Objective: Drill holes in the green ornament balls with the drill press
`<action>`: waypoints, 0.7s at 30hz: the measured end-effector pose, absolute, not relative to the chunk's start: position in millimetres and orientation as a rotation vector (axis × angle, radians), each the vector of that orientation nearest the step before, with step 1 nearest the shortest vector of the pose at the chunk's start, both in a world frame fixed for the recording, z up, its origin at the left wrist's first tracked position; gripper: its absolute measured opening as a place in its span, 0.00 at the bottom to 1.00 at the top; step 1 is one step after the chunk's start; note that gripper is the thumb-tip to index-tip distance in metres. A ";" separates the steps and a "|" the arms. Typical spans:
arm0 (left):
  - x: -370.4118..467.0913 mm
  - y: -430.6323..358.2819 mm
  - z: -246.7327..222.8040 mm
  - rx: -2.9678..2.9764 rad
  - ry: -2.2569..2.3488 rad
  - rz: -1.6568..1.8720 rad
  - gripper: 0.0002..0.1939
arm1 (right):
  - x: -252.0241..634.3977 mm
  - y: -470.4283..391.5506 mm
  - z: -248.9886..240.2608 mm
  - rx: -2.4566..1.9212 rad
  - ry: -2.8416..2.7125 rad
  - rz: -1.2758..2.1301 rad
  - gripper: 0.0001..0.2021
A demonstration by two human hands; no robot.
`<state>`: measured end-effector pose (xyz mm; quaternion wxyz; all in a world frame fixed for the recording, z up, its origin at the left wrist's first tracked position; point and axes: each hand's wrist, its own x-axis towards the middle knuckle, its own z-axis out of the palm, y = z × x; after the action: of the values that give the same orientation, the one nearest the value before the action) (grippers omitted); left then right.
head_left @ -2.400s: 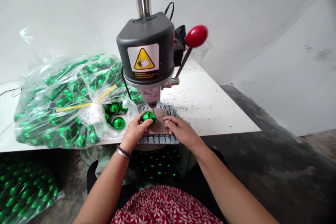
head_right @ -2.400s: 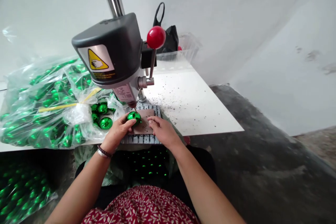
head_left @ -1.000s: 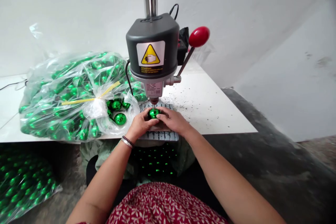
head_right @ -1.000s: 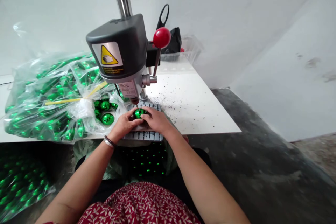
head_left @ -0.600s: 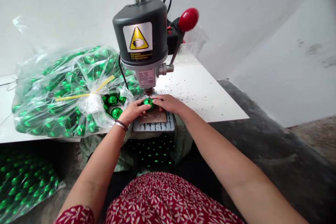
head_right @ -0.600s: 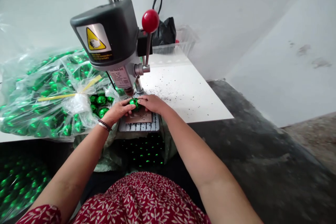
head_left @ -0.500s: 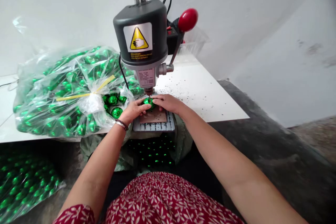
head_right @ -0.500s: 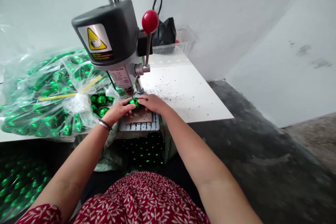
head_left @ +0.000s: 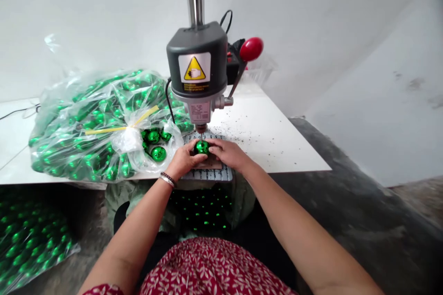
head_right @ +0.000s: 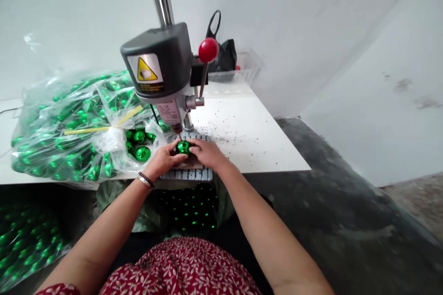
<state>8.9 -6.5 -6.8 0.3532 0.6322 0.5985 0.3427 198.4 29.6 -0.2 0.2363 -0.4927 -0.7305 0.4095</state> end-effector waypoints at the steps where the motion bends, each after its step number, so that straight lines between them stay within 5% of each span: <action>1: 9.8 -7.0 -6.8 1.649 1.549 0.887 0.31 | 199.1 28.4 0.6 -1.348 -2.001 1.103 0.20; 7: 12.7 -9.4 -3.7 1.672 1.527 0.883 0.28 | 229.9 32.9 19.2 -1.436 -1.807 0.858 0.15; 9: 13.2 -10.0 -2.8 1.683 1.518 0.873 0.25 | 245.2 35.5 35.2 -1.456 -1.699 0.752 0.21; 16: 14.0 -10.3 -3.5 1.680 1.507 0.897 0.23 | 252.0 44.7 133.3 -1.239 -1.515 0.453 0.31; 21: 14.7 -11.5 -3.1 1.640 1.514 0.883 0.25 | 239.5 76.1 183.8 -1.243 -1.559 0.335 0.26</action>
<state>14.7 -11.5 -3.1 0.3622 0.6369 0.5878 0.3429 239.5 76.1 183.8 0.5310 -0.5209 -0.6534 0.1402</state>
